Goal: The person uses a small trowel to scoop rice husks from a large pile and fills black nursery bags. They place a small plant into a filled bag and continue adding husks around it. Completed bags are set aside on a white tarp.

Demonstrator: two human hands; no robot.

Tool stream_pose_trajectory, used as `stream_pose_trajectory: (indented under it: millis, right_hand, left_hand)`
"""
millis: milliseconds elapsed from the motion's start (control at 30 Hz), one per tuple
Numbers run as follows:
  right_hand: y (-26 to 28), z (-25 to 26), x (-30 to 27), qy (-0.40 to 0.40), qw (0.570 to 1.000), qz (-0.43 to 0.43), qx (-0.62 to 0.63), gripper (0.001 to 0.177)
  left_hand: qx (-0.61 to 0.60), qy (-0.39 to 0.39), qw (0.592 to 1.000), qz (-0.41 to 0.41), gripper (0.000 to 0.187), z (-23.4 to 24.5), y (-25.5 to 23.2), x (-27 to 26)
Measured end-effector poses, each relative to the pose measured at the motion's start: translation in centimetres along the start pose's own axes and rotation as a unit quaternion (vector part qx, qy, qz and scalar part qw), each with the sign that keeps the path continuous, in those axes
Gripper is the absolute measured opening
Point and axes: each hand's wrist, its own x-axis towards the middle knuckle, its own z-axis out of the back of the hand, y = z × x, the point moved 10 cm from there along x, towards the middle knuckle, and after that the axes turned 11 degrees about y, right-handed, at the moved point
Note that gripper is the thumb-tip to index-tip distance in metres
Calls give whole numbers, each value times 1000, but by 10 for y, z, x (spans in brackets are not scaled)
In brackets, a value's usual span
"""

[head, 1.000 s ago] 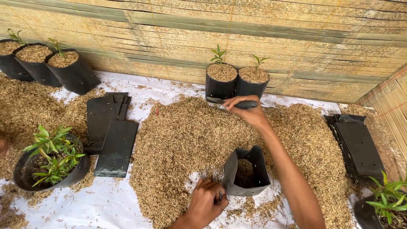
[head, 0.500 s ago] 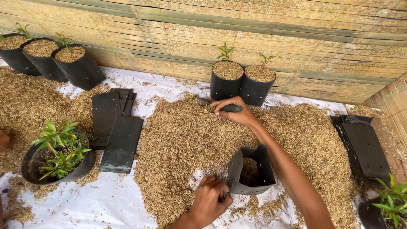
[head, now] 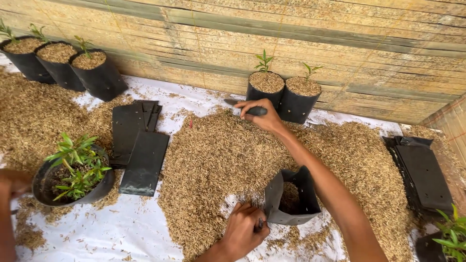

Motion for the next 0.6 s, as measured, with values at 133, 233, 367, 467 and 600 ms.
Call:
stream_pose_trajectory:
  millis: [133, 233, 367, 467, 600]
  right_hand:
    - [-5, -26, -1, 73, 997, -6, 33, 22]
    - [8, -29, -16, 103, 993, 11, -55, 18]
    - [-3, -26, -40, 147, 987, -61, -28, 30]
    - [6, -28, -51, 153, 986, -71, -9, 28]
    - [14, -26, -66, 141, 988, -60, -34, 22]
  left_hand:
    - [6, 11, 1000, 7, 8, -3, 6, 3]
    - [0, 20, 1000, 8, 9, -3, 5, 3]
    - [1, 12, 1000, 6, 8, -5, 6, 2]
    - [5, 7, 1000, 3, 10, -3, 5, 2]
    - [-4, -4, 1000, -7, 13, -1, 3, 1]
